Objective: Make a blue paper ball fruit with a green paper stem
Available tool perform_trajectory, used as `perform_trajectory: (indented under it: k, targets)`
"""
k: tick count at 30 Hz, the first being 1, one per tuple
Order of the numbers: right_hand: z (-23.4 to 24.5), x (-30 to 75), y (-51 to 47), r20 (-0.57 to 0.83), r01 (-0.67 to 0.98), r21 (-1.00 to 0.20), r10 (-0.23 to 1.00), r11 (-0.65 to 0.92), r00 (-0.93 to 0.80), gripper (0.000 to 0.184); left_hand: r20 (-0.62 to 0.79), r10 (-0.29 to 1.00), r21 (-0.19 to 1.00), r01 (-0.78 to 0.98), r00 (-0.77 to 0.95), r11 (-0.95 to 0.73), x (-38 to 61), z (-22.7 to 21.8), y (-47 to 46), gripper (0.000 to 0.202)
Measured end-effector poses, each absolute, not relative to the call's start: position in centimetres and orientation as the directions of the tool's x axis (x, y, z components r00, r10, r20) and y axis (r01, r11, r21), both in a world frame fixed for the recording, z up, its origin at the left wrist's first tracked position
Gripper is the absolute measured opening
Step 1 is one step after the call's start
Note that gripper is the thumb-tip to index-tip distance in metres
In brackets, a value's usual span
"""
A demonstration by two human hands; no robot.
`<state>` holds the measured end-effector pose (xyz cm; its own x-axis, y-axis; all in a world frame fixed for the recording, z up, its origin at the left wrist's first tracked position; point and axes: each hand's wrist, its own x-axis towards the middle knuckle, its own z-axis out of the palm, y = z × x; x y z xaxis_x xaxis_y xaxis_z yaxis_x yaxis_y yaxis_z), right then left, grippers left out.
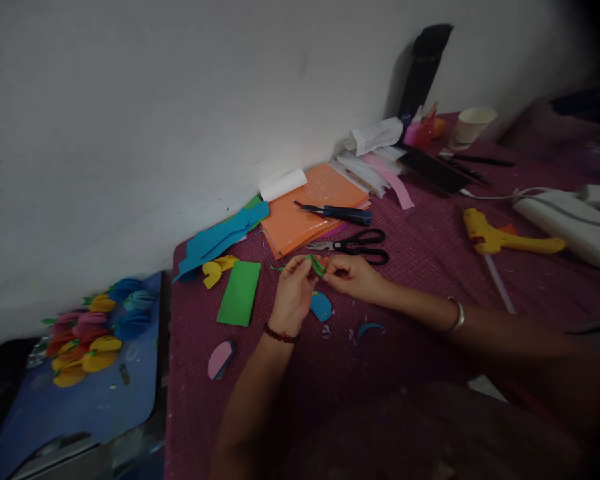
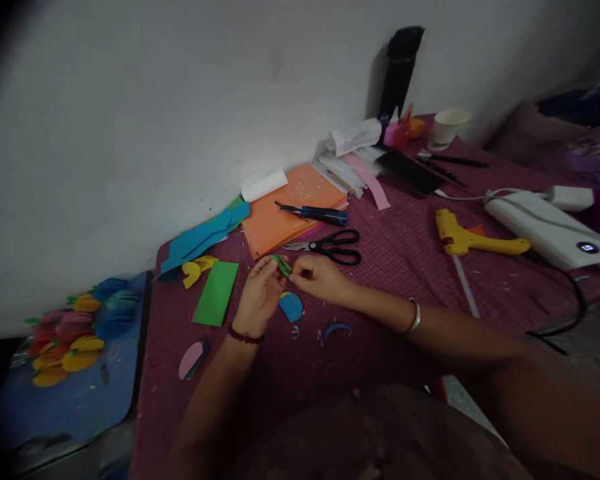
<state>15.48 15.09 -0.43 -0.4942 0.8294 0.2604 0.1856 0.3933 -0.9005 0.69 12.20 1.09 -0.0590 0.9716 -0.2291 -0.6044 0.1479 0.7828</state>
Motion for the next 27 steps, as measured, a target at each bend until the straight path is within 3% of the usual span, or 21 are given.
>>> perform_trajectory:
  k: [5,9,12,15,24,27]
  targets:
    - [-0.3,15.2,14.6,0.190,0.100,-0.957,0.845,0.274,-0.500,0.019,-0.214,0.965,0.802,-0.592,-0.154,0.083,1.4,0.9,12.1,0.023]
    - [-0.4,14.9,14.3,0.024,-0.006,-1.000,0.849,0.025,-0.528,0.020,-0.158,0.942,0.850,-0.526,-0.298,-0.024,1.6,0.7,12.1,0.025]
    - [-0.6,14.8,14.2,-0.115,-0.113,-0.970,0.813,-0.216,-0.571,0.025,-0.063,0.944,0.933,-0.355,-0.323,-0.059,1.2,0.6,12.3,0.025]
    - [-0.6,14.7,14.2,-0.191,-0.163,-0.927,0.802,-0.337,-0.566,0.027,0.059,0.946,0.984,-0.142,-0.320,-0.109,0.5,0.5,12.3,0.011]
    - [-0.5,14.8,14.6,-0.212,-0.184,-0.908,0.794,-0.375,-0.570,0.024,0.116,0.943,0.990,-0.039,-0.312,-0.134,0.1,0.7,12.3,0.004]
    - [-0.5,15.0,14.9,-0.225,-0.123,-0.926,0.785,-0.357,-0.578,0.024,0.107,0.950,0.994,0.003,-0.292,-0.111,-0.4,0.8,12.4,0.004]
